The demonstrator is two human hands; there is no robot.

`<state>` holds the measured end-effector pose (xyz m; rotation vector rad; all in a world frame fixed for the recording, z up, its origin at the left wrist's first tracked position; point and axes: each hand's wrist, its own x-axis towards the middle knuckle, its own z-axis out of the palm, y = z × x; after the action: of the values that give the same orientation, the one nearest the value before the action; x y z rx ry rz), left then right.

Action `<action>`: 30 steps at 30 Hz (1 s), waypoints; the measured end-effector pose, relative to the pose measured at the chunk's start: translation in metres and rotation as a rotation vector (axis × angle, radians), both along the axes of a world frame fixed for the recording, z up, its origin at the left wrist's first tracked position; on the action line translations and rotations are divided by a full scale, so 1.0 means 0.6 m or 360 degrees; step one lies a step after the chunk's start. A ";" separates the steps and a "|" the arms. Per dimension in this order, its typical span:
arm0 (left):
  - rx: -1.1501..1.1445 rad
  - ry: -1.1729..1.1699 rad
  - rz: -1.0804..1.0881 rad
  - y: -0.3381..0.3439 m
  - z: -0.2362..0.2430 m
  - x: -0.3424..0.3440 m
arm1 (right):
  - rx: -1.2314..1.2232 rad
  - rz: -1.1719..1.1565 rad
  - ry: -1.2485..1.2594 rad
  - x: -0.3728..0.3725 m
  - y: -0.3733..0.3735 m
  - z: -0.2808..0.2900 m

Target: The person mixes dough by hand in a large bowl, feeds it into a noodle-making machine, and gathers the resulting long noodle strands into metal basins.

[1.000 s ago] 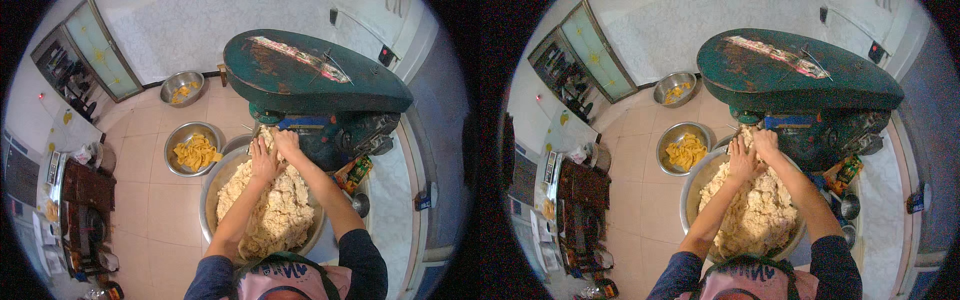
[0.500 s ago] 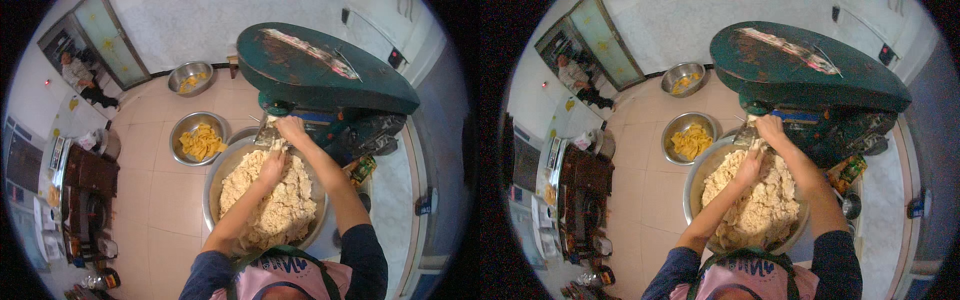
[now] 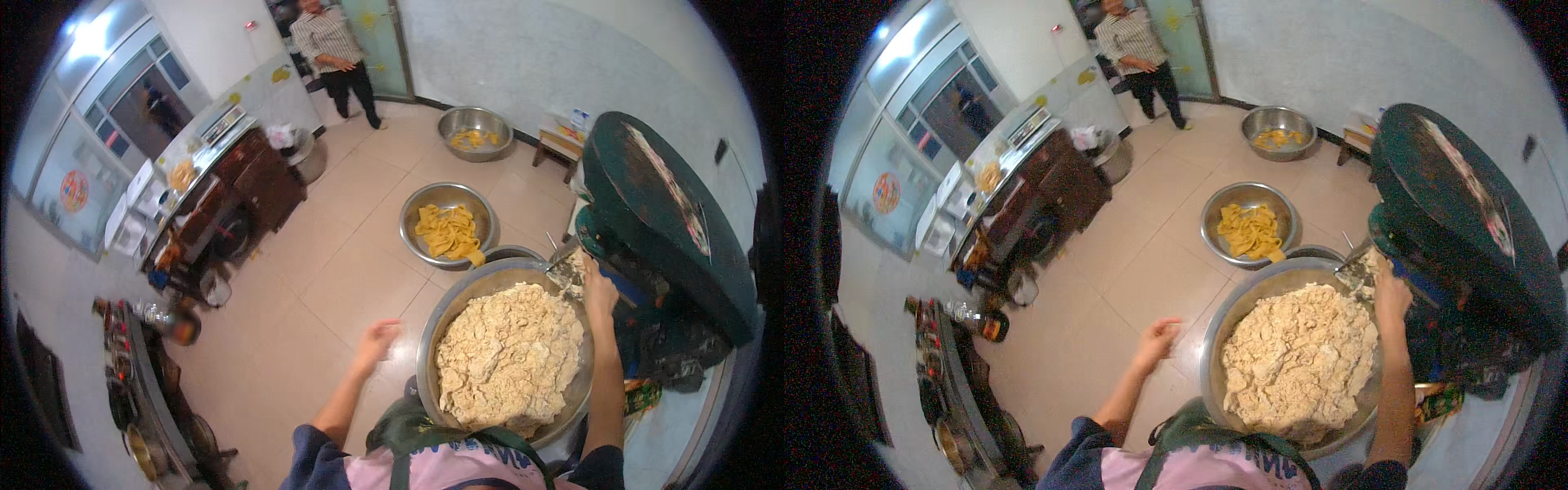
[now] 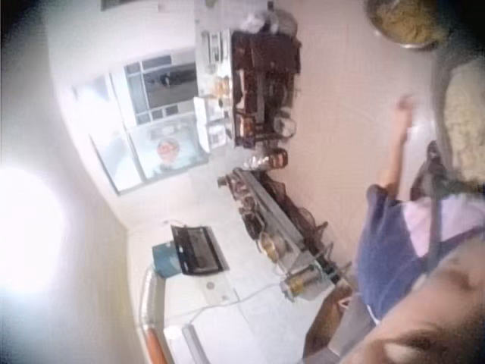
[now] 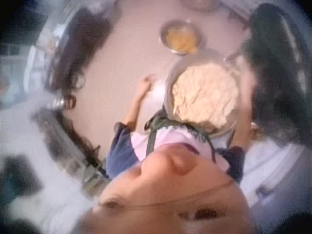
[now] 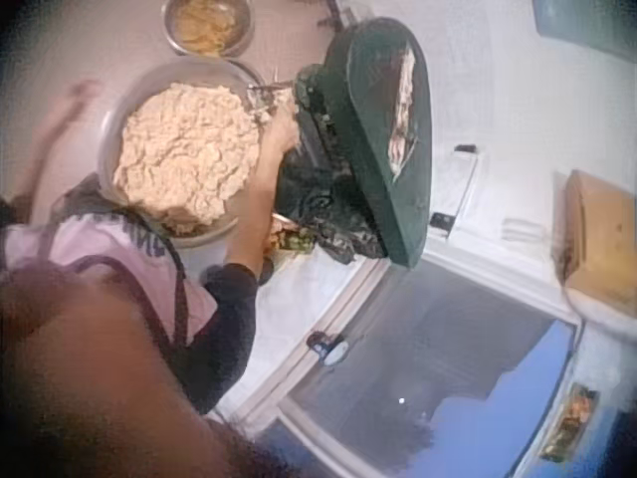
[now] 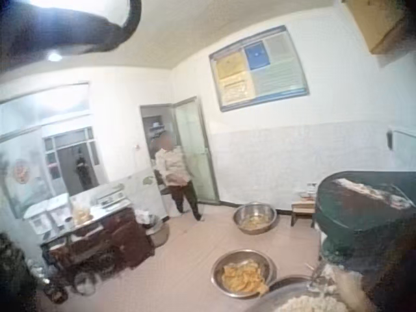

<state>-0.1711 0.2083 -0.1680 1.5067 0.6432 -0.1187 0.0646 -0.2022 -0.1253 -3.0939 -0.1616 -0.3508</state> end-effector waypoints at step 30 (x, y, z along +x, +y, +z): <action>0.0727 -0.0603 -0.0699 -0.150 -0.049 0.356 | -0.0173 -0.0035 0.0044 -0.004 0.000 0.002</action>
<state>0.0425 0.1183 -0.1975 2.0306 0.0215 -0.0173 0.0623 -0.2022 -0.1239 -3.2082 -0.1511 -0.3095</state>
